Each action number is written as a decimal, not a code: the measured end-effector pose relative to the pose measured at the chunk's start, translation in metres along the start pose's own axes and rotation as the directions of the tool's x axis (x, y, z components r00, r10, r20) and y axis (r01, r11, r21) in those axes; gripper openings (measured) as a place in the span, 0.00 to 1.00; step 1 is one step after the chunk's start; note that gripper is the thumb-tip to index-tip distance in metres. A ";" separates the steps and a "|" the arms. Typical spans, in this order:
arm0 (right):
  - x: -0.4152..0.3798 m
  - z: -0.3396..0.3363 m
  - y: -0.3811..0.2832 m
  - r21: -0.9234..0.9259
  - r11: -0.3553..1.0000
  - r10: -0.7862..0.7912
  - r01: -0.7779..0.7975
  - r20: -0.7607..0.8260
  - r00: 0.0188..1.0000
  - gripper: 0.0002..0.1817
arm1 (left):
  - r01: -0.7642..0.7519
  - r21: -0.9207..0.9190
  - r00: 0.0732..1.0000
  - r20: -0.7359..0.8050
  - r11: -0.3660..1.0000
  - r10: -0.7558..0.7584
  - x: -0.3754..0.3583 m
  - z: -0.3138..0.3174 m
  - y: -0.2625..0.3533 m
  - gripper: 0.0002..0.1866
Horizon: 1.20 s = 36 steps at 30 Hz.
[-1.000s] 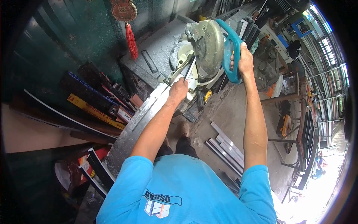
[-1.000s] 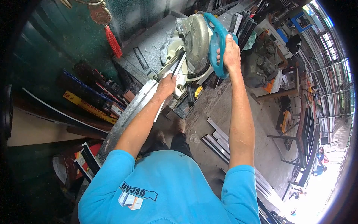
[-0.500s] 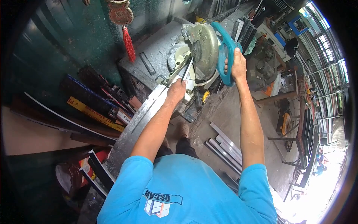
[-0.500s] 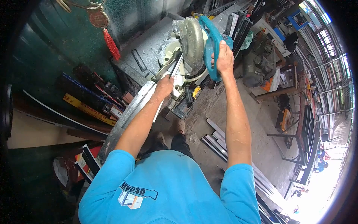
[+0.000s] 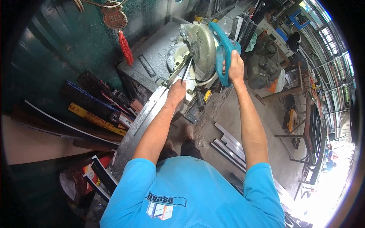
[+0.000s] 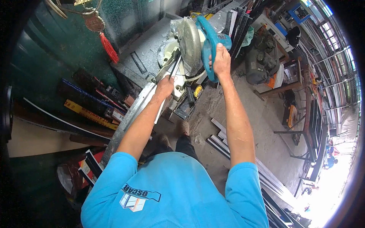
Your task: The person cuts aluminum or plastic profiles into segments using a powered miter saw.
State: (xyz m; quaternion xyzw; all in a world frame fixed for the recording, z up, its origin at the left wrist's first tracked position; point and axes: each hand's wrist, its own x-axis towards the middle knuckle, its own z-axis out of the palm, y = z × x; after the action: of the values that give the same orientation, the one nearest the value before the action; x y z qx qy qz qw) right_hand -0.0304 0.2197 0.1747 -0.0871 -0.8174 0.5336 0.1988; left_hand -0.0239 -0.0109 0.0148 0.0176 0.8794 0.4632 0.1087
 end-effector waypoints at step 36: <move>0.196 -0.051 -0.052 -0.679 0.418 -0.551 0.603 0.338 0.763 0.45 | 0.460 -0.309 0.389 -0.773 0.833 -0.502 -0.488 -0.181 -0.160 0.26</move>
State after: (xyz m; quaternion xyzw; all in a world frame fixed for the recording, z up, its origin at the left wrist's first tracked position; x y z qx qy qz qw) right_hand -0.1829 0.3100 0.2848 0.1409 -0.9461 0.0432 0.2885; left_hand 0.4261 -0.3130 0.0682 -0.4597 0.7787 0.3824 -0.1899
